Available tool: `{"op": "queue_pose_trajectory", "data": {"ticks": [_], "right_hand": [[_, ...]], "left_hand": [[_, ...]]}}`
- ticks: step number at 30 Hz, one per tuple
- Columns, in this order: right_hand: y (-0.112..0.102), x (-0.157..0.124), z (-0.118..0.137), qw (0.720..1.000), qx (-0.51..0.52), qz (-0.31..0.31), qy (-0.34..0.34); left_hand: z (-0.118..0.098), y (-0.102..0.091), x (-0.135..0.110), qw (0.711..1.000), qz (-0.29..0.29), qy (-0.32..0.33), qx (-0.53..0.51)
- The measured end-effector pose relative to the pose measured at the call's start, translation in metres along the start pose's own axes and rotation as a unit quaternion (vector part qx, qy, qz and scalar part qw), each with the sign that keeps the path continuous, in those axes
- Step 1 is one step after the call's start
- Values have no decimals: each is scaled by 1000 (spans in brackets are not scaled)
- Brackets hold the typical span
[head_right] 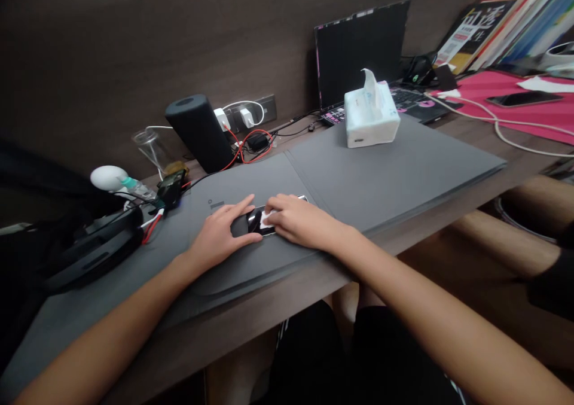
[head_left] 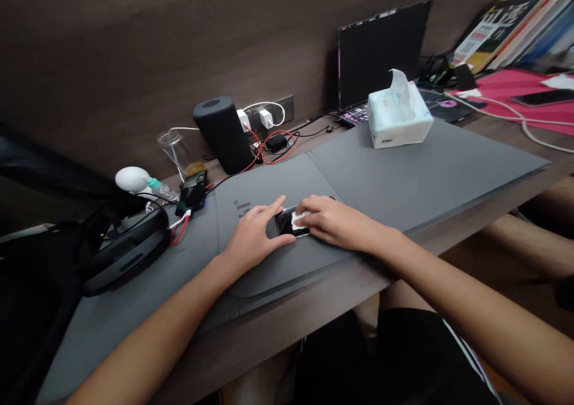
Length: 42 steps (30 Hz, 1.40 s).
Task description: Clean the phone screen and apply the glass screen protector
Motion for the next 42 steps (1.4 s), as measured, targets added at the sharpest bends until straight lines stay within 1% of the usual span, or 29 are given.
{"op": "queue_pose_trajectory", "data": {"ticks": [4, 6, 8, 10, 12, 15, 18, 21, 23, 25, 31, 34, 36, 38, 42], "right_hand": [[-20, -35, -22, 999, -15, -15, 40], [-27, -48, -28, 998, -19, -21, 49], [-29, -54, -29, 998, -17, -28, 56], [-27, -52, -27, 998, -12, -34, 60], [-21, -43, -20, 997, -9, -36, 61], [-7, -20, -5, 998, -9, -27, 51], [8, 7, 15, 1000, -9, -12, 20], [17, 22, 28, 1000, -13, -11, -2], [18, 22, 29, 1000, -13, -14, -8], [14, 14, 23, 1000, -10, -10, -5], [-15, -34, -15, 997, -31, -8, 73], [-24, -50, -23, 995, -39, -21, 93], [-24, -51, -21, 994, -38, -30, 97], [-19, -45, -14, 994, -34, -35, 102], [3, -15, 10, 994, -13, -25, 103]], "left_hand": [[2, 1, 0, 1000, -1, -5, -4], [2, 1, 0, 1000, -4, -4, -5], [3, 1, -1, 1000, -7, -4, -3], [3, 1, -1, 1000, -11, -4, -1], [3, 1, -1, 1000, -14, -2, 1], [3, 1, -1, 1000, -16, 4, 7], [3, 1, -1, 1000, -21, 16, 11], [1, 1, 0, 999, -21, 26, 19], [1, 2, 0, 999, -20, 28, 21], [1, 1, 0, 999, -20, 25, 19], [3, 1, -1, 1000, -14, 4, 18], [3, 0, 0, 1000, -16, 8, 21], [2, 0, 0, 999, -19, 11, 23], [1, 0, 0, 999, -20, 14, 25], [0, 1, 0, 999, -21, 24, 27]]}}
Point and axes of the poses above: each hand's wrist, its own x-axis towards the middle knuckle, its own y-axis out of the palm, z = x × y, the point moved 6 cm from there along x, towards the middle knuckle, and after that the axes turned 2 degrees about -z, right-handed, at the moved point
